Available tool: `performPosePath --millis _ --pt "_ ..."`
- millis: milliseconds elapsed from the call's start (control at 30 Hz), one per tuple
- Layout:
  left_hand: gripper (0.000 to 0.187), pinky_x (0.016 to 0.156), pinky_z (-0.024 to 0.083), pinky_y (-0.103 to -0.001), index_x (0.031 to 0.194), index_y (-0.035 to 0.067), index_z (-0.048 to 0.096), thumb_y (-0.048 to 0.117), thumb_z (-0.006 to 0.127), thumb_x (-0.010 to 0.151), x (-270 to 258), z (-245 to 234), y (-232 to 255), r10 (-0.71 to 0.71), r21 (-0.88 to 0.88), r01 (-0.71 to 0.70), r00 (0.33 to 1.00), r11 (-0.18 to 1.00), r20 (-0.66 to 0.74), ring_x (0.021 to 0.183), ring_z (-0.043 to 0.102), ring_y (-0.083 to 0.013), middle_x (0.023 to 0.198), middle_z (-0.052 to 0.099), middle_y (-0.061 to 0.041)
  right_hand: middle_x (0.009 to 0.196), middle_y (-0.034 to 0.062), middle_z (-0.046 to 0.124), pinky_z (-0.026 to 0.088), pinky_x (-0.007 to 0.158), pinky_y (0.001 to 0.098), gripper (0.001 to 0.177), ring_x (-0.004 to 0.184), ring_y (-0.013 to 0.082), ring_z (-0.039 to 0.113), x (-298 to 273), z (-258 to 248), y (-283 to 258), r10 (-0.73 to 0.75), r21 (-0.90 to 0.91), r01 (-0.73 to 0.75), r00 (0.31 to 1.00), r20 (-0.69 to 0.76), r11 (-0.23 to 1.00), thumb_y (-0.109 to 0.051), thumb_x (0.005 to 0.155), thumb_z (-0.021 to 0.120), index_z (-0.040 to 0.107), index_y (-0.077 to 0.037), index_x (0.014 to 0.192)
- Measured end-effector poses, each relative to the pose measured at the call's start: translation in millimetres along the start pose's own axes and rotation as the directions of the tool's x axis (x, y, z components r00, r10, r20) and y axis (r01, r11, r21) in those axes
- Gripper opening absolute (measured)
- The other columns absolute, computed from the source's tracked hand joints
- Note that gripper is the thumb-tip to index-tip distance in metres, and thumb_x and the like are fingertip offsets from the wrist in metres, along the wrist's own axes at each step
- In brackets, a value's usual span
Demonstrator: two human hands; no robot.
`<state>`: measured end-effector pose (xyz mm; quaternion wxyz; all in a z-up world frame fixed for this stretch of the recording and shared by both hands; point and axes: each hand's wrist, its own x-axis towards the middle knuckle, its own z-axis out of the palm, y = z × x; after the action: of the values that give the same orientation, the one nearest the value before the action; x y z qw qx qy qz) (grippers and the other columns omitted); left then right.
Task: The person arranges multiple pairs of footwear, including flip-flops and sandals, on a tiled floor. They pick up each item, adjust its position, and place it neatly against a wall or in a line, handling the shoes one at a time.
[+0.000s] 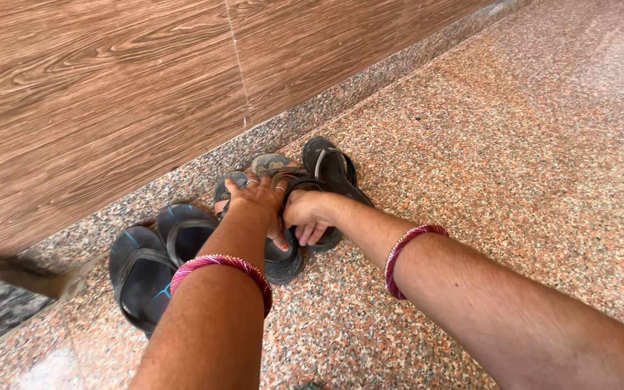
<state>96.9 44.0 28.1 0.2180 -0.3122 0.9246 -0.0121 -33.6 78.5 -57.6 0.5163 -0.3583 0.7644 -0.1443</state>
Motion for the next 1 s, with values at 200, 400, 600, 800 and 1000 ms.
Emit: performPosePath --millis 200,400,600,800,1000 --pt "0.120 0.120 0.016 -0.074 0.164 0.025 0.021 0.052 0.093 0.071 19.4 29.9 -20.1 -0.039 0.033 0.037 0.998 0.999 0.047 0.159 0.014 -0.0350 0.171 0.021 -0.011 0.131 0.0273 0.065 0.067 0.082 0.0441 0.051 0.109 0.0371 0.074 60.8 0.5 15.2 0.066 0.048 -0.065 0.998 -0.015 0.997 -0.019 0.094 0.069 0.054 0.006 0.136" --pt "0.086 0.117 0.020 -0.074 0.161 0.028 0.025 0.027 0.077 0.092 42.6 56.3 -42.1 -0.057 0.047 0.065 0.989 0.997 -0.140 0.154 0.023 -0.0370 0.167 0.025 -0.013 0.127 0.0258 0.066 0.067 0.078 0.0477 0.045 0.100 0.0411 0.072 12.3 5.5 2.2 -0.065 0.139 0.087 0.986 -0.155 0.987 0.004 0.087 0.064 0.056 0.004 0.131" --pt "0.111 0.121 0.021 -0.070 0.162 0.024 0.026 0.039 0.092 0.075 -5.1 15.4 -30.9 -0.019 0.031 0.017 0.998 0.999 0.053 0.153 0.033 -0.0329 0.164 0.035 -0.007 0.100 0.0117 0.078 0.067 0.071 0.0389 0.042 0.088 0.0212 0.077 -37.7 5.5 -20.1 -0.157 -0.221 0.123 0.978 -0.139 0.967 -0.003 0.078 0.081 0.074 -0.010 0.118" --pt "0.129 0.118 0.030 -0.068 0.163 0.025 0.025 0.056 0.096 0.059 -28.8 16.2 -9.1 -0.007 -0.024 0.009 0.998 1.000 0.063 0.156 0.027 -0.0316 0.166 0.032 -0.004 0.095 0.0077 0.077 0.065 0.070 0.0360 0.056 0.080 0.0175 0.075 -64.6 18.5 -21.8 -0.127 -0.442 0.091 0.991 -0.051 0.892 -0.007 0.078 0.085 0.068 -0.022 0.129" --pt "0.148 0.117 0.020 -0.074 0.165 0.023 0.009 0.068 0.096 0.054 -35.5 28.1 -6.3 -0.018 0.014 0.018 1.000 1.000 -0.002 0.158 0.009 -0.0359 0.172 0.013 -0.011 0.095 0.0132 0.078 0.066 0.071 0.0366 0.043 0.077 0.0225 0.078 -68.4 28.1 -15.8 -0.034 -0.381 0.038 0.999 0.018 0.924 -0.015 0.094 0.072 0.060 -0.017 0.135"
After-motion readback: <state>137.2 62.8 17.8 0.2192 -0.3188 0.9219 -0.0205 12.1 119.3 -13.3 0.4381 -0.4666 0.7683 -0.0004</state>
